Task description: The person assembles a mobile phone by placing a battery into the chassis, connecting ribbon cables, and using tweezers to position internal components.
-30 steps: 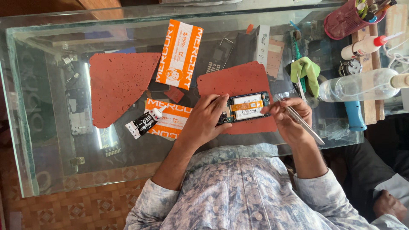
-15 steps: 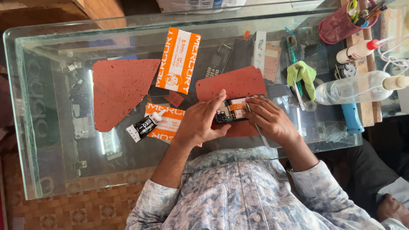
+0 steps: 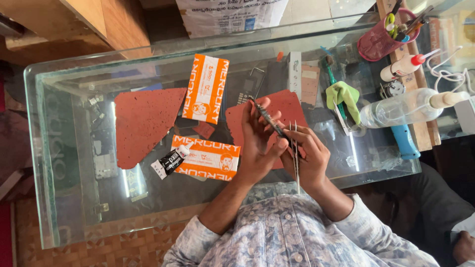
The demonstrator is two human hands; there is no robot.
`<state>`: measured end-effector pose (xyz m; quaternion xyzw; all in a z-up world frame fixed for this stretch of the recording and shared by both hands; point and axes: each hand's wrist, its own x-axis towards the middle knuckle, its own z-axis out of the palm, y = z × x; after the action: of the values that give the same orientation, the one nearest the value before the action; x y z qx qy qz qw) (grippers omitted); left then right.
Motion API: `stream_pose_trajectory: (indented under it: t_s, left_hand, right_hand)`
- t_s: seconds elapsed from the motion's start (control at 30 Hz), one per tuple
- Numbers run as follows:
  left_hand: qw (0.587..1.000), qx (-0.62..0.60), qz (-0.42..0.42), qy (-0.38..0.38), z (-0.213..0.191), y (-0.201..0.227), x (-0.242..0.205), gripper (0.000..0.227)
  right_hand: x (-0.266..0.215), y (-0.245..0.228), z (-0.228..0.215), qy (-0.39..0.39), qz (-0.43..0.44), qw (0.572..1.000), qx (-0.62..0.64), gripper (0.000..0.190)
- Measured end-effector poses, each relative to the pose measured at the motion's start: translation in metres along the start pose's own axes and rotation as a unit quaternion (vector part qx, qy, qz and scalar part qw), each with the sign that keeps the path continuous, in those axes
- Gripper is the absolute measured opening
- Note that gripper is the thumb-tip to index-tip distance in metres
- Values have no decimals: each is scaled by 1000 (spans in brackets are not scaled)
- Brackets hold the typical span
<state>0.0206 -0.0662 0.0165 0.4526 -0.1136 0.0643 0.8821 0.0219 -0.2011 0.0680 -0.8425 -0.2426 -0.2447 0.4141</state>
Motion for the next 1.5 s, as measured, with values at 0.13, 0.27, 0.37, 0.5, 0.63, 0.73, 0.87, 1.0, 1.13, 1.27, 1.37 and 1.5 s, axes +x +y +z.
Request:
stream_pose_trajectory:
  t_s: [0.13,0.27,0.37,0.5,0.63,0.73,0.87,1.0,1.13,1.27,1.37,1.5]
  left_hand:
    - [998,-6,-8,58,-5,-6,10,79]
    - [994,-31,-48,97,-12,-3,19,52]
    - [982,-151,-64,91,-11,-1,21,54]
    - [954,-299,-20,9,-13,-1,27,52]
    - [921,-386,-25,-52,-15,8,28,47]
    - [888,-444,-50,-108,-12,19,28,44]
    - [827,-517,-99,-195,-3,32,29,35]
    - [810,-539,-147,-178,5,43,28,28]
    - [824,-514,-148,-189,9,47,24,27]
    - [838,-480,-151,-209,10,54,23,28]
    - [817,-514,-152,-212,16,54,23,29]
    - [786,-560,-213,-156,16,56,18,34]
  right_hand:
    - [-2,8,3,12,237,961,140,21]
    - [-3,6,-2,1,328,927,183,23]
    - [4,-7,-4,4,55,998,43,26]
    - [13,-33,-13,-21,-21,1000,-7,31]
    - [19,-39,-36,-54,-79,995,24,38]
    - [11,-39,-46,-38,-30,987,151,35]
    - [12,-38,-49,-66,-23,981,183,23]
    - [23,-52,-44,-39,-69,989,122,24]
    - [29,-60,-50,-83,-87,980,158,26]
    - [23,-62,-51,-80,-43,968,233,23]
    - [22,-53,-49,-40,-206,965,155,25]
    - [17,-43,-53,-35,-29,933,356,24]
